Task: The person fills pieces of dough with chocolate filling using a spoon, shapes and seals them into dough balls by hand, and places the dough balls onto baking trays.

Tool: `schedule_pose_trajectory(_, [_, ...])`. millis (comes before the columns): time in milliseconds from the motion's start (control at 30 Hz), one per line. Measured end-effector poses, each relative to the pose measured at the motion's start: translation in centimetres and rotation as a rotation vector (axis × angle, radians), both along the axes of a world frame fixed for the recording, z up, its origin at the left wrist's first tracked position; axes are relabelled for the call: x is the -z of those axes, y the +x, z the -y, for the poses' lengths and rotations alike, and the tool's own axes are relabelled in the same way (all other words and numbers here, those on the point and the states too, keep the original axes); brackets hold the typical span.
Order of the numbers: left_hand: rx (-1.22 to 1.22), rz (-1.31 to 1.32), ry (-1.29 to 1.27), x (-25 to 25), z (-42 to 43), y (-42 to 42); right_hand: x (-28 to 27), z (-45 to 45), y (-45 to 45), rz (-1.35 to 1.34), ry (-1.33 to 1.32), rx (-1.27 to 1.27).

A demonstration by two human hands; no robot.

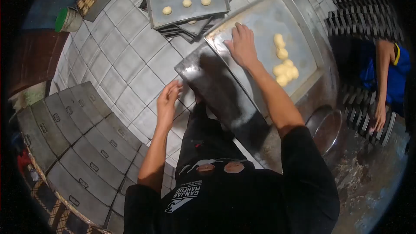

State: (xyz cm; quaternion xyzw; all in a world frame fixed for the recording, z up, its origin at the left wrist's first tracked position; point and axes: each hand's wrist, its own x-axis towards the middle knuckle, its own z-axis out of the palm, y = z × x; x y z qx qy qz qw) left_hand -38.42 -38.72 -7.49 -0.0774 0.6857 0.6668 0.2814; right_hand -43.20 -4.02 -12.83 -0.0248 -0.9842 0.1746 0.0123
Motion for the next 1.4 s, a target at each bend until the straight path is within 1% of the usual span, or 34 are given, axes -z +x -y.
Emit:
schedule_pose_trajectory(67, [-0.059, 0.005, -0.152, 0.6, 3.0, -0.4, 2.3, 0.4, -0.9, -0.162, 0.003, -0.024])
schedule_pose_trajectory(100, [-0.066, 0.016, -0.151, 1.1, 3.8, -0.6, 2.5, 1.3, -0.7, -0.201, -0.021, 0.015])
schedule_pose_trajectory(133, [-0.076, 0.053, -0.165, 1.4, 4.5, -0.6, 2.3, 1.5, -0.6, -0.189, -0.022, 0.012])
schedule_pose_trajectory(200, [-0.08, 0.089, -0.172, 1.9, 5.1, -0.4, 0.7, 1.5, -0.9, -0.066, 0.136, -0.026])
schedule_pose_trajectory(233, [-0.056, 0.089, -0.148, 2.1, 5.0, -0.5, 0.4, 0.9, -0.6, -0.066, 0.146, -0.017])
schedule_pose_trajectory(300, [-0.042, 0.082, -0.093, 2.1, 4.1, -1.4, -0.7, -1.0, -1.4, 0.016, -0.208, -0.005])
schedule_pose_trajectory(333, [-0.051, 0.074, -0.086, 1.7, 3.8, -1.6, -1.4, -1.3, -1.9, 0.008, -0.202, -0.015])
schedule_pose_trajectory(400, [0.012, 0.038, -0.107, 1.1, 3.5, -1.8, -3.1, -1.3, -2.1, 0.01, -0.199, -0.277])
schedule_pose_trajectory(433, [0.025, 0.037, -0.113, 1.2, 3.5, -1.8, -4.3, 0.3, -2.5, 0.024, -0.211, -0.345])
schedule_pose_trajectory(467, [0.028, 0.022, -0.111, 1.1, 3.5, -1.7, -3.9, 1.4, -3.0, -0.047, -0.025, -0.462])
schedule_pose_trajectory(533, [0.001, 0.064, -0.132, 0.7, 3.6, -1.5, -2.2, 2.0, -3.6, -0.048, -0.161, -0.45])
schedule_pose_trajectory(567, [-0.01, 0.078, -0.119, 1.1, 4.0, -1.1, -1.6, 2.1, -4.0, -0.071, -0.158, -0.453])
schedule_pose_trajectory(633, [-0.014, 0.048, -0.117, 0.5, 4.5, -0.6, -1.5, 2.5, -4.0, 0.122, -0.14, -0.453])
schedule_pose_trajectory(667, [-0.012, 0.038, -0.107, 0.1, 4.5, -0.2, -1.7, 2.8, -3.5, 0.104, -0.136, -0.441])
schedule_pose_trajectory(733, [0.003, -0.005, -0.105, -0.4, 4.6, 0.5, -2.5, 3.5, -2.4, 0.209, -0.183, -0.201])
schedule_pose_trajectory(767, [0.004, -0.018, -0.103, -0.8, 5.0, 1.2, -2.6, 3.7, -1.5, 0.15, -0.219, -0.102])
schedule_pose_trajectory(800, [0.003, -0.03, -0.098, -1.3, 5.3, 2.0, -4.4, 4.3, 0.2, 0.135, -0.218, -0.093])
schedule_pose_trajectory(833, [0.008, -0.046, -0.093, -1.8, 5.7, 2.8, -7.5, 5.8, 2.9, 0.053, -0.562, 0.057])
schedule_pose_trajectory(867, [-0.005, -0.064, -0.096, -2.3, 6.4, 3.6, -9.6, 7.5, 6.2, -0.031, -0.906, 0.209])
schedule_pose_trajectory(933, [-0.003, -0.098, -0.09, -2.8, 7.2, 4.8, -9.1, 11.8, 12.4, -0.043, 0.311, -0.285])
schedule_pose_trajectory(967, [-0.019, -0.148, -0.096, -3.0, 7.6, 5.4, -6.6, 14.7, 15.5, -0.166, -0.167, -0.392])
schedule_pose_trajectory(1000, [-0.039, -0.197, -0.104, -3.0, 8.0, 6.2, -4.1, 17.7, 18.6, -0.245, -0.619, -0.561])
schedule_pose_trajectory(1033, [-0.045, -0.231, -0.106, -3.0, 8.1, 6.5, -7.1, 21.2, 22.0, 0.417, -1.298, -0.203])
schedule_pose_trajectory(1067, [-0.04, -0.24, -0.114, -3.4, 8.0, 7.2, -1.8, 25.7, 25.6, 0.461, -1.112, -0.324])
schedule_pose_trajectory(1100, [-0.025, -0.307, -0.133, -4.0, 7.7, 7.8, -3.0, 27.0, 27.8, 0.236, -0.632, -0.419])
schedule_pose_trajectory(1133, [-0.008, -0.369, -0.157, -5.0, 7.6, 8.4, -4.0, 28.4, 30.0, 0.013, -0.134, -0.419])
schedule_pose_trajectory(1167, [0.093, -0.434, -0.272, -6.4, 7.7, 9.0, -4.1, 28.8, 30.5, -0.04, -0.447, -0.326])
schedule_pose_trajectory(1200, [0.094, -0.453, -0.272, -6.4, 7.6, 9.3, -3.8, 27.8, 29.7, -0.11, -0.733, -0.242])
schedule_pose_trajectory(1233, [0.108, -0.468, -0.258, -6.1, 7.6, 9.5, -3.8, 26.1, 29.0, 0.156, -1.039, -0.069])
schedule_pose_trajectory(1267, [0.139, -0.46, -0.252, -5.6, 8.1, 10.1, -5.6, 23.7, 27.8, 0.21, -0.911, 0.041])
schedule_pose_trajectory(1300, [0.135, -0.459, -0.232, -4.7, 7.9, 10.3, -7.2, 21.2, 26.4, 0.061, -0.807, 0.132])
schedule_pose_trajectory(1333, [0.145, -0.453, -0.227, -3.9, 7.3, 10.2, -4.5, 18.6, 24.6, -0.055, -0.804, 0.192])
schedule_pose_trajectory(1400, [0.156, -0.494, -0.27, -2.5, 5.7, 9.9, -7.4, 12.5, 20.0, -0.284, -0.626, 0.147])
